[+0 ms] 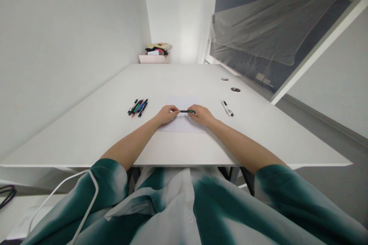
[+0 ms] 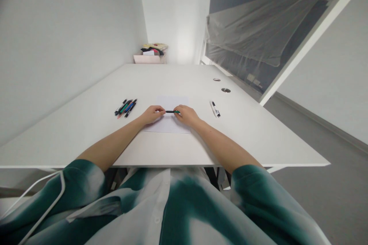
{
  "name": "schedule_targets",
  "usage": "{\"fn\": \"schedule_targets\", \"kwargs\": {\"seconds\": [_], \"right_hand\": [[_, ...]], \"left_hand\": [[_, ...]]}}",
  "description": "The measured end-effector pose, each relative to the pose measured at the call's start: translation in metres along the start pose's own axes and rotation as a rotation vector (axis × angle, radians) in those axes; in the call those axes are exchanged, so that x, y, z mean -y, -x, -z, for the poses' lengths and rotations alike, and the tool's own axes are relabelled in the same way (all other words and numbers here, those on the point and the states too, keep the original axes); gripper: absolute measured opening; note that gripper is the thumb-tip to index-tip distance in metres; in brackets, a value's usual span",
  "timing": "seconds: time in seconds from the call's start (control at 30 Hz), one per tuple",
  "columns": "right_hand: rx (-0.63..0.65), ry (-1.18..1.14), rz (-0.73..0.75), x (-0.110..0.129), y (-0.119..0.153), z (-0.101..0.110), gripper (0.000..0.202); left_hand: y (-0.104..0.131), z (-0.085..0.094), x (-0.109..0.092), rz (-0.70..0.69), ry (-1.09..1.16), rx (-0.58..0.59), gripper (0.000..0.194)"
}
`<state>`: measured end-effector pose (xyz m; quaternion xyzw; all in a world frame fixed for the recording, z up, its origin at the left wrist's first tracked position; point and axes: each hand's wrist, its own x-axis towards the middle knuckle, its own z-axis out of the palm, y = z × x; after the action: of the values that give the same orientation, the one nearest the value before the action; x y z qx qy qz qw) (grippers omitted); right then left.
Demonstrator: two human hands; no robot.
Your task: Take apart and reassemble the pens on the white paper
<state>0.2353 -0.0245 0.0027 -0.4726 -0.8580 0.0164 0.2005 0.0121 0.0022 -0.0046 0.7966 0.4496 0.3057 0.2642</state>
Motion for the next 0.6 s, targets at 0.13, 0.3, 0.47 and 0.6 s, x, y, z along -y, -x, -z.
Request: {"fn": "schedule_targets", "kwargs": {"seconds": [0.13,0.3,0.47,0.6], "right_hand": [[0.029,0.021,-0.017,0.0028,0.0007,0.0017,0.028],[0.039,0.022,-0.063,0.0038,0.0011,0.0019,0.027],[0.034,0.038,-0.081,0.0009,0.0007,-0.0005,0.027],[0.035,0.036,-0.094,-0.0003,-0.0002,-0.0017,0.025]], "left_hand": [[0.0011,0.0012,-0.0024,-0.018,0.004,-0.024,0.025],[0.0022,0.0007,-0.0049,-0.004,-0.018,-0.024,0.027],[0.0009,-0.0006,-0.0032,0.013,-0.08,0.034,0.034],[0.0003,-0.001,-0.001,-0.002,-0.077,0.035,0.033]]}}
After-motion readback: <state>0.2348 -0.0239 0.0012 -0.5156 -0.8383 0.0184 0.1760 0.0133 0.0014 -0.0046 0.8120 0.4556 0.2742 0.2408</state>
